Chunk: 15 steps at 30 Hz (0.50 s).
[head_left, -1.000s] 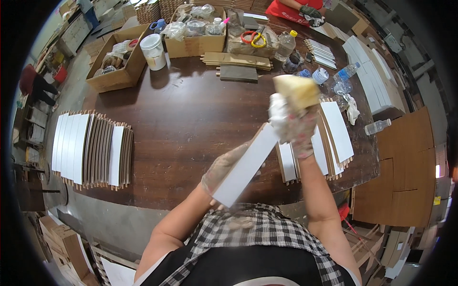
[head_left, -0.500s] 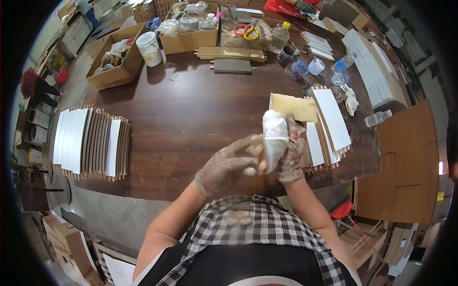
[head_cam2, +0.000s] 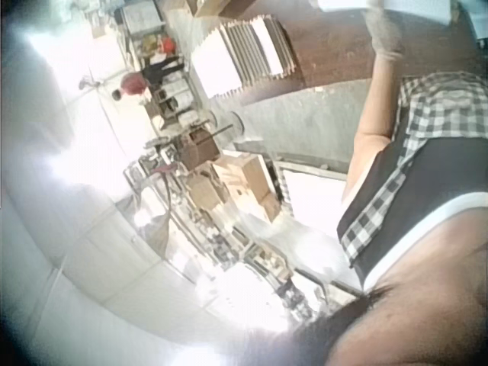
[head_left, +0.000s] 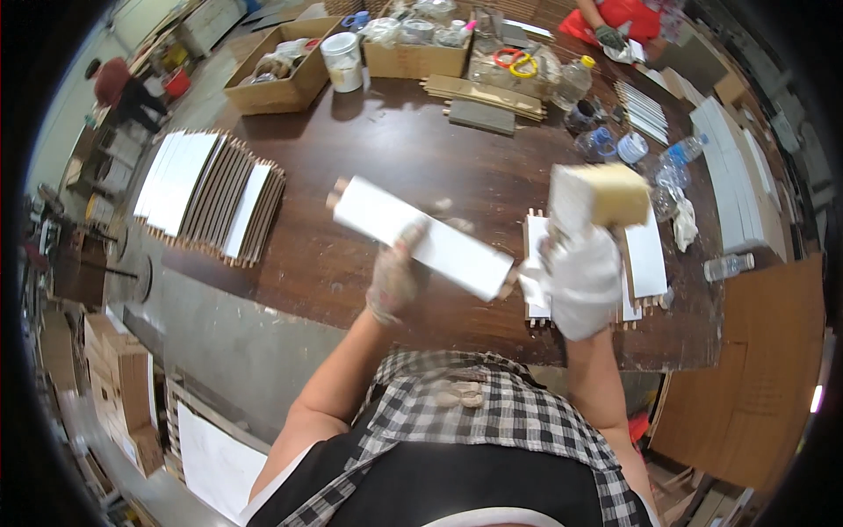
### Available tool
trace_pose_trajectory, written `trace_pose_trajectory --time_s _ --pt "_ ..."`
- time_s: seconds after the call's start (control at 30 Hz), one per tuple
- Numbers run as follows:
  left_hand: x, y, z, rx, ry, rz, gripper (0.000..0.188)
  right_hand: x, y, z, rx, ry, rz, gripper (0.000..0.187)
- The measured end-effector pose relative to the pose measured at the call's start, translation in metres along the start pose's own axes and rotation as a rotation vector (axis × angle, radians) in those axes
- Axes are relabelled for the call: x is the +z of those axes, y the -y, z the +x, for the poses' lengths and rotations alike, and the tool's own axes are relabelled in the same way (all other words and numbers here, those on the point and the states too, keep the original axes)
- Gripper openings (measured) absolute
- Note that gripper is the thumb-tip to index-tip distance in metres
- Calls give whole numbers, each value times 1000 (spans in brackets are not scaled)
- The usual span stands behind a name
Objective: The person applies a liquid or finish to white wooden furniture components using a sponge and a cloth. They pick up individual pieces from a stack, wipe the surfaces with a saturated sponge, use a white cloth to smooth or remove excess, and then place the finished pieces into a separate stack on the workbench.
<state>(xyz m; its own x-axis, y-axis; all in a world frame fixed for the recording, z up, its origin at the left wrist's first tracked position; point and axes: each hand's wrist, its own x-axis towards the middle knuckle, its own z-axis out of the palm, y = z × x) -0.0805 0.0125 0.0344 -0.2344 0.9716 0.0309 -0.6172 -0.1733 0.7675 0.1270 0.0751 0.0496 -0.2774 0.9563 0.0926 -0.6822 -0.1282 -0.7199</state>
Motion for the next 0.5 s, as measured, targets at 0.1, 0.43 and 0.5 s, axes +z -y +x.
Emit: trace_pose_trajectory --time_s 0.1,0.43,0.5 --pt "-20 -14 2 -146 -64 -212 47 -9 21 -22 316 59 295 58" --pt "11 -3 -4 -148 -14 -283 65 -54 -9 -38 201 235 -757 49" --pt "19 -2 -5 -130 0 -279 66 -48 -9 -37 235 302 -727 51"
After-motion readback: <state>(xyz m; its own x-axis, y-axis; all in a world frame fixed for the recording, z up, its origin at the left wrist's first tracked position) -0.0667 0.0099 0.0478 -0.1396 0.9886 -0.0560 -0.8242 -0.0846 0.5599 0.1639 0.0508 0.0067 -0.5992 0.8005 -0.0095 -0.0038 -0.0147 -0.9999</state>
